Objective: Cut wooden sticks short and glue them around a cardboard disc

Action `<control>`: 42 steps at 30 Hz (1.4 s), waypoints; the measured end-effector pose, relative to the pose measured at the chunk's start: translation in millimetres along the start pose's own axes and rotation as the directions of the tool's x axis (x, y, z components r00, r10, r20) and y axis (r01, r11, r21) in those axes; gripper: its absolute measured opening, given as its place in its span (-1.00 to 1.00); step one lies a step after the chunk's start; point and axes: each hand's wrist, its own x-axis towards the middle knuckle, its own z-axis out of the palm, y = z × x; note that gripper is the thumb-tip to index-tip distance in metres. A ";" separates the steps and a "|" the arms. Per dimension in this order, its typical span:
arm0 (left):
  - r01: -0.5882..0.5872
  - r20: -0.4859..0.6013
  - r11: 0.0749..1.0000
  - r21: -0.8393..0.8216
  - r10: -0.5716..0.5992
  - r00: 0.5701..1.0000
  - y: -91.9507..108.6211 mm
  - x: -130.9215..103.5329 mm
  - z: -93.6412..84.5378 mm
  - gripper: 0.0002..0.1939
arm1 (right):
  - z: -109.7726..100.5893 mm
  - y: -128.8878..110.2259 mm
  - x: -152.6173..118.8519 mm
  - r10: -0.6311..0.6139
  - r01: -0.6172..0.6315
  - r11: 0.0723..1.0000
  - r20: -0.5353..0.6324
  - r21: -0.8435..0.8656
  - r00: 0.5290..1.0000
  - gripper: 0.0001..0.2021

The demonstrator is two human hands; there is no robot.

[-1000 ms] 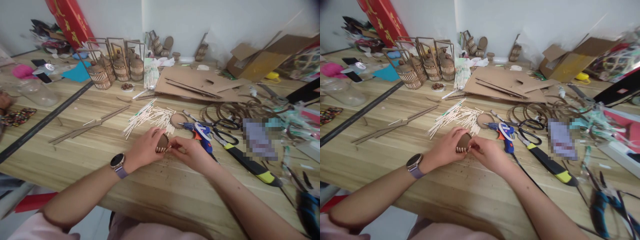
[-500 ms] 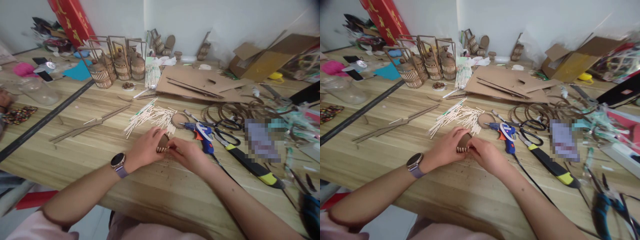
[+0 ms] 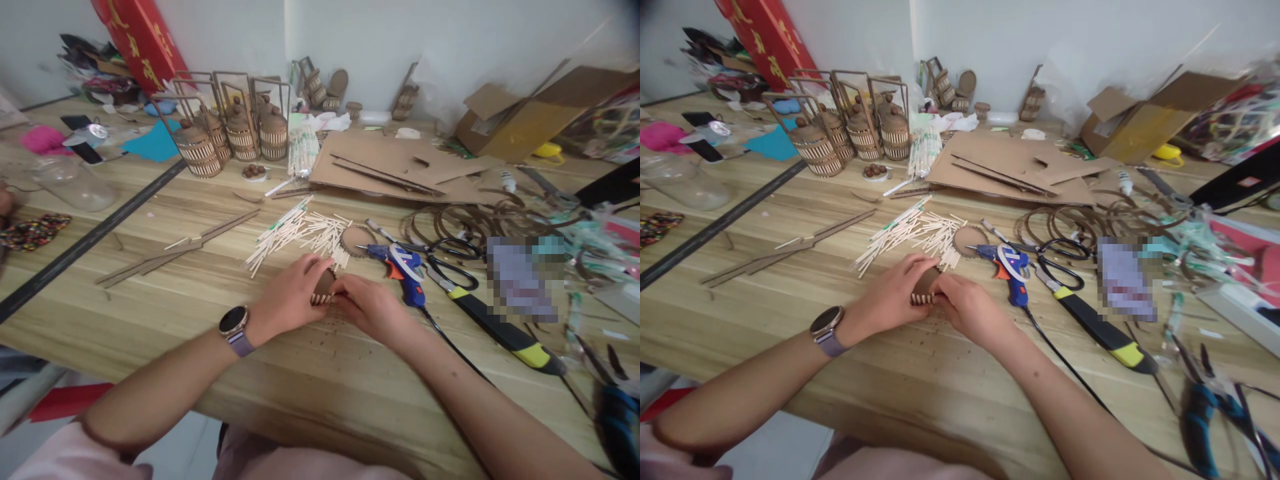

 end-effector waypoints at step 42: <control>0.074 -0.041 0.997 -0.015 -0.075 0.996 2.9 -0.4 -3.9 -0.14 | -91.5 18.0 -38.9 0.610 -0.768 0.622 -0.519 -0.154 0.599 -0.74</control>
